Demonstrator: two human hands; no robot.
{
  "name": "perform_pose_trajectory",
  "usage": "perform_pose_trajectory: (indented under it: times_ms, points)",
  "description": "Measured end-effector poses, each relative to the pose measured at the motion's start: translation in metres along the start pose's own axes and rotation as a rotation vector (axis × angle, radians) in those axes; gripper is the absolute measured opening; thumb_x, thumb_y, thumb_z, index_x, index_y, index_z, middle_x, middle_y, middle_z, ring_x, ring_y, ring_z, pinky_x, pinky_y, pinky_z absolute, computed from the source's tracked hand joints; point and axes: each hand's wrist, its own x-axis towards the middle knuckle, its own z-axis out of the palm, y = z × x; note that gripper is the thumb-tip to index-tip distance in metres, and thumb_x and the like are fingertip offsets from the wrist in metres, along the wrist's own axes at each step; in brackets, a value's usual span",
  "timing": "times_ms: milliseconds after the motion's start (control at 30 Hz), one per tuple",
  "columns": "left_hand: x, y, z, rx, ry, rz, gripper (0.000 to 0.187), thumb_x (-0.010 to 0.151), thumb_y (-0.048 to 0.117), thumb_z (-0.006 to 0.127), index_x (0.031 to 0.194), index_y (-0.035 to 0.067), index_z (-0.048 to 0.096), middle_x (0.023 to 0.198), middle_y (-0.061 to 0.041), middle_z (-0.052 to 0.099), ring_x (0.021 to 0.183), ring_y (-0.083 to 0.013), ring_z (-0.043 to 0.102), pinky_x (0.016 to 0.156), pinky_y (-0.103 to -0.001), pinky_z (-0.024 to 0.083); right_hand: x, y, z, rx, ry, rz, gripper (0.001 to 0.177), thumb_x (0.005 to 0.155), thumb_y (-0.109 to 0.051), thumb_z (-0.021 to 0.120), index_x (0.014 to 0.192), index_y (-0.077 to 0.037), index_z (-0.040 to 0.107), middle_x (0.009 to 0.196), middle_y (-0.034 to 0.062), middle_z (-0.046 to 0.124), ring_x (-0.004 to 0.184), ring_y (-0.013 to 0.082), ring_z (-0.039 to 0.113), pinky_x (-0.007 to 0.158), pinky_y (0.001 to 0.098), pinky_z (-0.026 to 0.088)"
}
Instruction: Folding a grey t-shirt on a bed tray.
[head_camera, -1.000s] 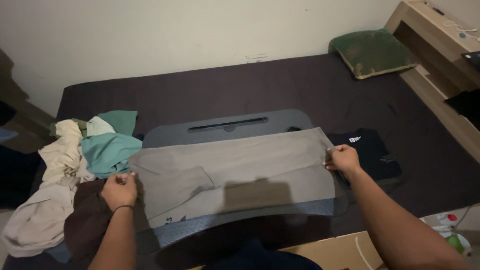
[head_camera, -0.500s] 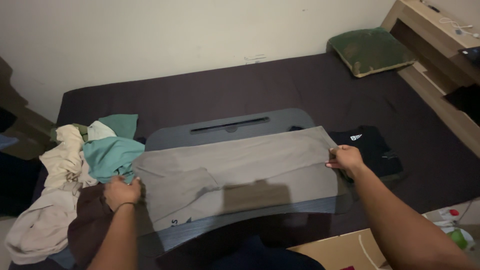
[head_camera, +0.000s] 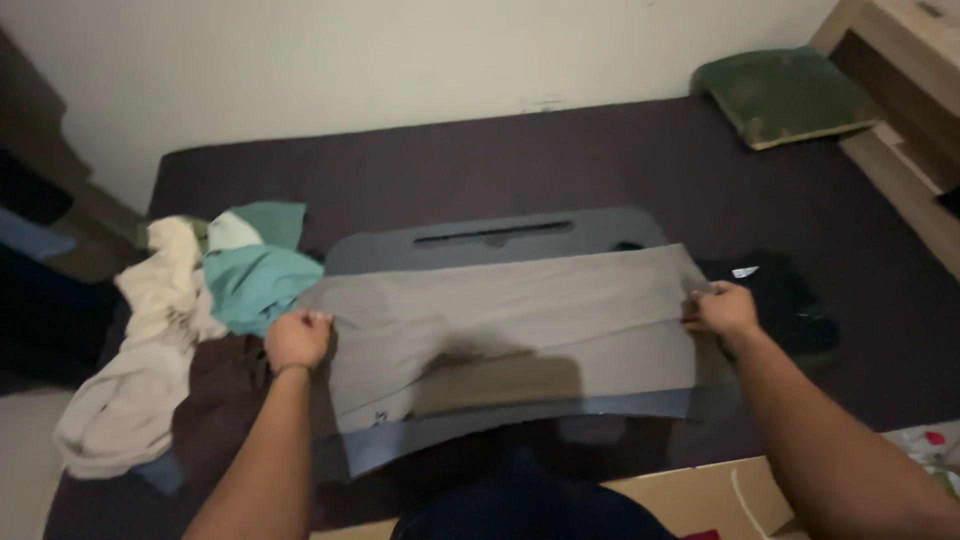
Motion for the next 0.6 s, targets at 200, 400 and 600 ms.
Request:
perform_pose_trajectory:
  times_ms: [200,400,600]
  points:
    - [0.01,-0.013,-0.003,-0.25,0.072,-0.169,0.026,0.085,0.031,0.077,0.09,0.005,0.075,0.088,-0.02,0.075,0.085,-0.0371,0.074,0.083,-0.045,0.058,0.017,0.016,0.001,0.017,-0.019,0.0,0.039,0.105,-0.005,0.056,0.14,0.013,0.052,0.114,0.0302,0.07,0.091,0.04,0.073,0.071,0.0448,0.064]
    - [0.044,-0.071,0.039,-0.213,0.161,-0.314,0.026,0.084,0.026,0.077,0.087,0.0,0.074,0.094,-0.015,0.078,0.09,-0.0336,0.074,0.087,-0.043,0.056,0.003,0.003,0.002,0.029,0.039,0.058,0.049,0.103,-0.005,0.054,0.15,0.002,0.041,0.117,0.0305,0.067,0.096,0.0393,0.073,0.075,0.0418,0.065]
    - [0.023,-0.014,-0.018,-0.346,-0.136,-0.424,0.044,0.077,0.045,0.089,0.093,0.004,0.083,0.103,-0.016,0.078,0.093,-0.0297,0.073,0.091,-0.039,0.053,-0.019,-0.015,0.009,-0.067,0.086,0.102,0.047,0.106,-0.011,0.056,0.149,0.004,0.046,0.119,0.0292,0.068,0.096,0.036,0.074,0.076,0.0405,0.065]
